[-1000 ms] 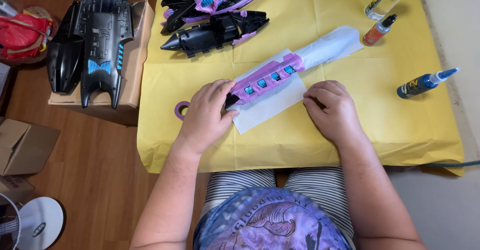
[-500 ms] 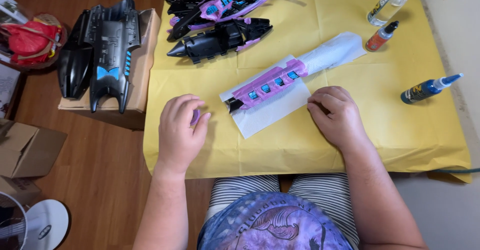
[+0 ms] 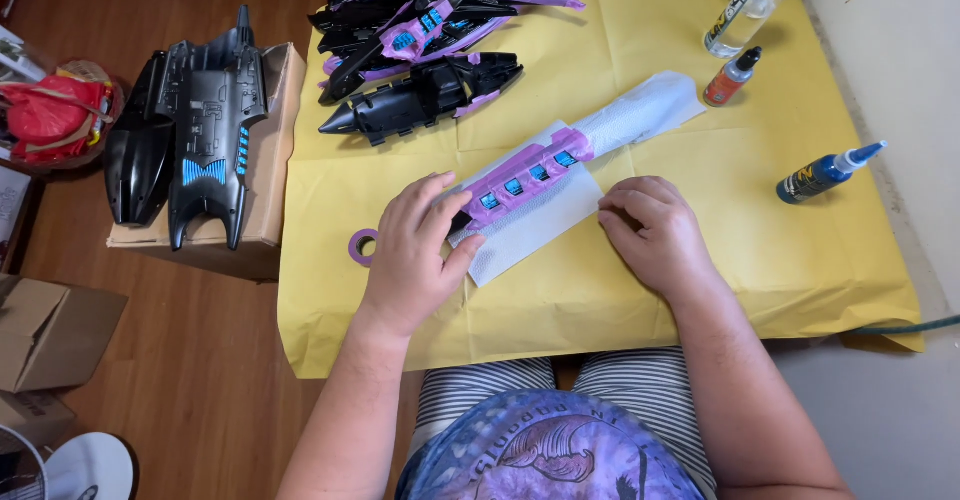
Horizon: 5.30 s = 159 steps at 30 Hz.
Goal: Applying masking tape and paper towels to a plastic model component to protect specific areas during a painting process.
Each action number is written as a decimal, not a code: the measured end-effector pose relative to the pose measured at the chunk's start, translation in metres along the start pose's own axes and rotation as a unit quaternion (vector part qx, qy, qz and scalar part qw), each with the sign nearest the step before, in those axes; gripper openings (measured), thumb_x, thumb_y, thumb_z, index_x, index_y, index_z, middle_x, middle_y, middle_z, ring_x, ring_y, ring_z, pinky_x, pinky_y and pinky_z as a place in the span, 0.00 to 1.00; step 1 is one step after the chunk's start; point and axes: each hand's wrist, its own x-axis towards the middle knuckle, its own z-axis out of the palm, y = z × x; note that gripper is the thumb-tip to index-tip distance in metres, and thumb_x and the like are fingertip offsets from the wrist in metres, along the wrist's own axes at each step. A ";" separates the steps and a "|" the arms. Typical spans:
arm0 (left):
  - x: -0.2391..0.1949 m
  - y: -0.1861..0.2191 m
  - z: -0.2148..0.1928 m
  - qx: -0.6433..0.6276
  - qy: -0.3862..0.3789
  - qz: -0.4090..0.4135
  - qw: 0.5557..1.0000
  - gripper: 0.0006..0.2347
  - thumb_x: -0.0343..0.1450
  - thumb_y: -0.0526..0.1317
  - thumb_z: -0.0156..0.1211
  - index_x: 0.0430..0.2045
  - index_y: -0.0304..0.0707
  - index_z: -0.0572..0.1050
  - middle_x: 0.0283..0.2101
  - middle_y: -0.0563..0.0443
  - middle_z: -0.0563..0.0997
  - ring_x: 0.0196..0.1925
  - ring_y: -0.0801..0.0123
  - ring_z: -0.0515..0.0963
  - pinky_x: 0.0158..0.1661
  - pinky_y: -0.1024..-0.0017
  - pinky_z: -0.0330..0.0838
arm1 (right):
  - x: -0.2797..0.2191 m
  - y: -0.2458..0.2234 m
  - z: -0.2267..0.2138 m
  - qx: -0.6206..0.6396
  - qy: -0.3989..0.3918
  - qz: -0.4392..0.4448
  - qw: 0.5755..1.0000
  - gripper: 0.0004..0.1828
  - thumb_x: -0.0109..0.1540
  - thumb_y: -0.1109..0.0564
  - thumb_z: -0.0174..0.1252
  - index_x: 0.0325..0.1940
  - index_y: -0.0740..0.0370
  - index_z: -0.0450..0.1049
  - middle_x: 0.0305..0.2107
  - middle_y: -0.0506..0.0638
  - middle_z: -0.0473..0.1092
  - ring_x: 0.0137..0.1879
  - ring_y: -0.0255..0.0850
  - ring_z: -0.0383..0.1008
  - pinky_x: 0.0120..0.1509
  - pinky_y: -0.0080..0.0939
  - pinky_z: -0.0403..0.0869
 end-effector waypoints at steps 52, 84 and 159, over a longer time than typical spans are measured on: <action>0.017 -0.002 0.049 0.135 -0.029 -0.026 0.990 0.27 0.70 0.58 0.59 0.46 0.28 0.74 0.37 0.38 0.78 0.37 0.52 0.81 0.37 0.61 0.76 | 0.001 -0.001 -0.001 0.023 -0.011 0.009 1.000 0.04 0.60 0.63 0.67 0.39 0.64 0.79 0.35 0.54 0.75 0.47 0.54 0.78 0.50 0.52 0.76; -0.075 -0.032 -0.055 0.109 0.051 -0.118 0.986 0.06 0.69 0.35 0.65 0.36 0.37 0.76 0.46 0.44 0.77 0.46 0.49 0.80 0.48 0.55 0.74 | -0.003 0.005 -0.002 0.025 0.031 -0.012 0.999 0.02 0.64 0.67 0.66 0.38 0.66 0.78 0.35 0.54 0.76 0.46 0.55 0.78 0.54 0.51 0.75; -0.040 0.064 -0.037 -0.115 -0.053 -0.071 0.989 0.11 0.75 0.38 0.49 0.25 0.30 0.66 0.40 0.38 0.77 0.38 0.54 0.78 0.32 0.63 0.73 | -0.036 -0.117 0.027 0.227 0.090 0.048 0.969 0.03 0.67 0.67 0.52 0.41 0.68 0.71 0.38 0.58 0.75 0.47 0.50 0.78 0.55 0.45 0.77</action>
